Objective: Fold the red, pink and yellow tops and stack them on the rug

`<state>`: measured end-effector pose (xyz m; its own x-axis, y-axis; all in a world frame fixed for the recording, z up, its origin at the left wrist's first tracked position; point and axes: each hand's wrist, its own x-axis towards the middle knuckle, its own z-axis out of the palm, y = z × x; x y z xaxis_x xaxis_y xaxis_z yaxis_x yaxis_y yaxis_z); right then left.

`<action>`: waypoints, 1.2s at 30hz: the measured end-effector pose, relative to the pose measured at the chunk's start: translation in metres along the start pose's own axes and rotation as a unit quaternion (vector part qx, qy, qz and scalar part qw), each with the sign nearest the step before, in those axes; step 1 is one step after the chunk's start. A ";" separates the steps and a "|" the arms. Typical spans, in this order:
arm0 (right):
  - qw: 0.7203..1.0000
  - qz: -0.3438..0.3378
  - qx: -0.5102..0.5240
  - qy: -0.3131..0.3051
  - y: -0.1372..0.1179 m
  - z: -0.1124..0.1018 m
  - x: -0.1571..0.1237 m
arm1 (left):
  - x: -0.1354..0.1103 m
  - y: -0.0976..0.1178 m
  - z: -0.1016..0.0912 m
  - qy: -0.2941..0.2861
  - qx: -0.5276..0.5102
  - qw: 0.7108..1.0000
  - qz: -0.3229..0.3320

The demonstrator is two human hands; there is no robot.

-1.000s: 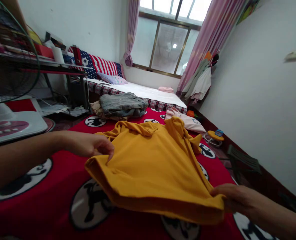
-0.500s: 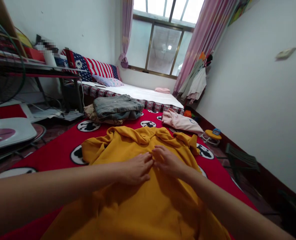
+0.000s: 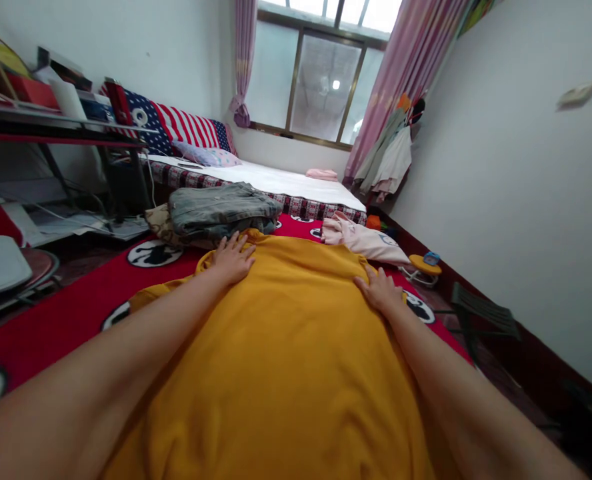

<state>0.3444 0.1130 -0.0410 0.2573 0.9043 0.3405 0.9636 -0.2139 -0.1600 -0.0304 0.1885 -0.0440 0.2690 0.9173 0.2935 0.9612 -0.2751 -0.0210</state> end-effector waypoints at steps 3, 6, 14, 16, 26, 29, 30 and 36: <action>0.997 0.034 0.040 0.053 0.011 0.012 -0.007 | 0.000 -0.008 0.015 0.034 0.016 0.999 -0.002; 0.980 0.115 0.127 0.106 0.019 0.012 -0.011 | -0.004 -0.008 0.018 0.045 0.021 0.999 0.004; 0.971 0.087 0.220 0.030 0.053 0.002 -0.002 | -0.006 -0.006 0.017 0.056 -0.002 0.998 0.007; 0.974 0.052 0.221 -0.025 0.054 -0.003 -0.002 | -0.006 -0.006 0.017 0.055 -0.007 0.998 0.005; 0.955 0.256 0.007 0.148 0.074 -0.052 0.007 | -0.006 -0.003 0.016 0.053 -0.007 0.999 -0.007; 0.941 0.262 -0.020 0.213 0.055 -0.040 0.002 | -0.005 -0.002 0.017 0.053 -0.004 0.999 -0.011; 0.945 0.230 -0.024 0.232 0.043 -0.033 0.000 | -0.005 -0.002 0.017 0.053 -0.004 0.999 -0.010; 0.984 -0.168 0.021 0.055 -0.036 0.000 -0.014 | -0.005 -0.003 0.018 0.064 0.004 0.998 -0.005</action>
<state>0.3064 0.1078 -0.0399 -0.0664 0.8751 0.4794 0.9924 0.1079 -0.0595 -0.0331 0.1895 -0.0629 0.2500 0.8754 0.4136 0.9644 -0.2632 -0.0258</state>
